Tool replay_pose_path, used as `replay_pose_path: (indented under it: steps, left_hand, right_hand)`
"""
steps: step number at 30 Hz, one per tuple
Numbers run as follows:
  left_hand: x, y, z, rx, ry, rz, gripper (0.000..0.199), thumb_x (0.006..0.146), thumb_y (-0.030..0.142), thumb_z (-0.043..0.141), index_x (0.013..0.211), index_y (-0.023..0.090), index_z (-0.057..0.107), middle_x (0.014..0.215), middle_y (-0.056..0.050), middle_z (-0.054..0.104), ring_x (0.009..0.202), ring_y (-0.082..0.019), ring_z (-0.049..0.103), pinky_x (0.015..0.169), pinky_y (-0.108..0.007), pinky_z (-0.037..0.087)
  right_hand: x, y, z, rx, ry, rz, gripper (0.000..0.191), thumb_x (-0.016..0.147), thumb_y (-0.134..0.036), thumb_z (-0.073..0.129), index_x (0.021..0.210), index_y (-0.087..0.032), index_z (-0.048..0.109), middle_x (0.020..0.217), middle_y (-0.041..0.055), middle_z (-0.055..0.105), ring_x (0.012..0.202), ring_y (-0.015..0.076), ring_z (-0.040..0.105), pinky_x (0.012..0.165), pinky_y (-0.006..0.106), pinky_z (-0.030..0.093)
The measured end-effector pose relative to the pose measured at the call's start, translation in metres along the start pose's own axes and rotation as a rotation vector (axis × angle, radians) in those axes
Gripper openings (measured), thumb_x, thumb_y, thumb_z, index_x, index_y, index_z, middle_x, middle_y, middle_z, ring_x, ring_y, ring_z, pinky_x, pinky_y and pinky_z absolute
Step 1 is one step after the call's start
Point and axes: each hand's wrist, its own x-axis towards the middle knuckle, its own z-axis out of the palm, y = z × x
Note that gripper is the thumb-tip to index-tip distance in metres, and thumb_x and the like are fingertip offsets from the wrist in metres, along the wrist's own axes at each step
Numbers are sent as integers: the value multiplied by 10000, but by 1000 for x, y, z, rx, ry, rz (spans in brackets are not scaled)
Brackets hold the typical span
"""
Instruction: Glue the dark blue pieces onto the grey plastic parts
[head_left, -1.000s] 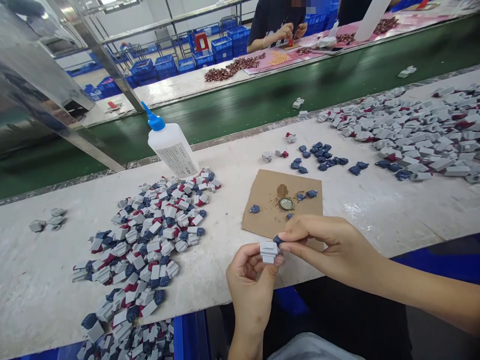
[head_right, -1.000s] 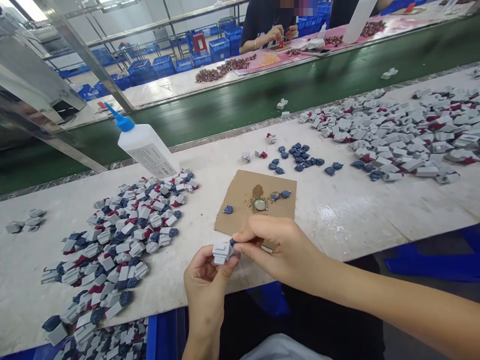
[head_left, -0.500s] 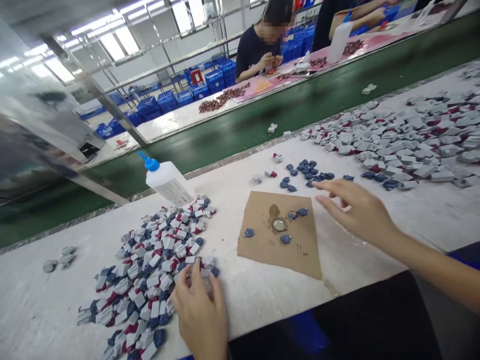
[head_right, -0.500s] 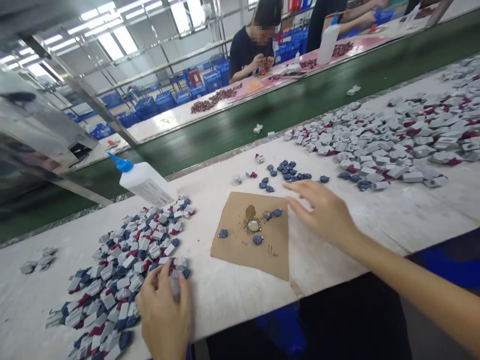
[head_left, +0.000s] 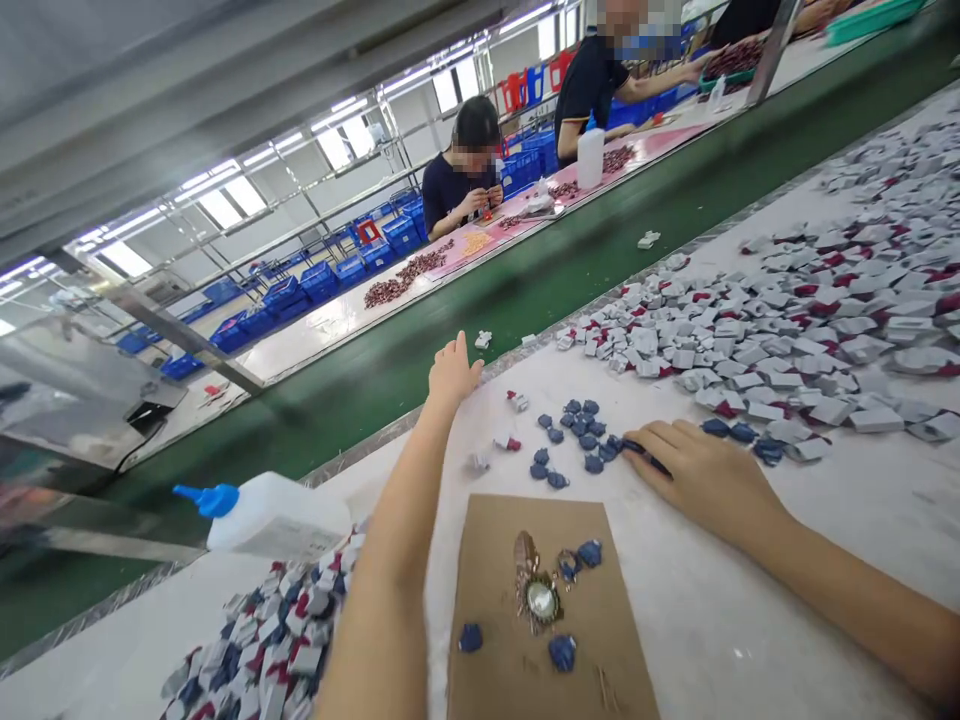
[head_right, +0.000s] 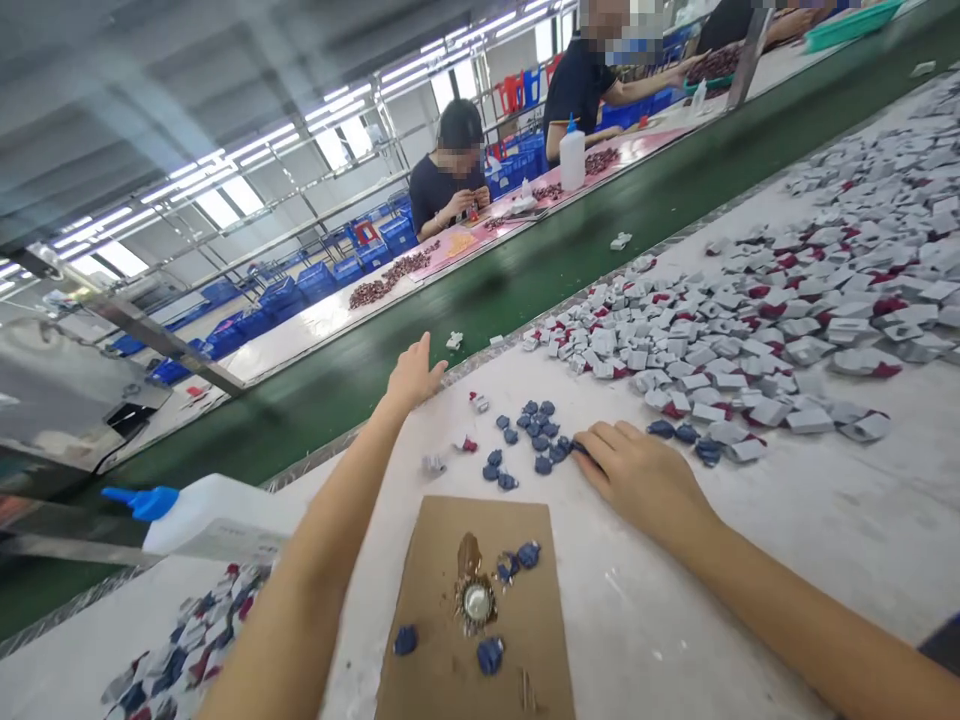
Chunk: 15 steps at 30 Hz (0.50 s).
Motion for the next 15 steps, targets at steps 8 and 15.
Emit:
replay_pose_path:
  steps: [8, 15]
  left_hand:
    - [76, -14, 47, -20, 18, -25, 302, 831, 315, 489, 1090, 163, 524, 1131, -86, 533, 983, -199, 532, 835, -427, 443]
    - [-10, 7, -4, -173, 50, -174, 273, 840, 333, 454, 1013, 129, 511, 860, -44, 577, 752, -146, 554, 705, -342, 456]
  right_hand:
    - [2, 10, 7, 113, 91, 27, 257, 812, -129, 402, 979, -160, 595, 848, 68, 625, 806, 203, 554, 674, 336, 405]
    - [3, 11, -5, 251, 37, 38, 195, 827, -136, 441, 904, -193, 610, 882, 59, 627, 892, 229, 536, 797, 426, 327]
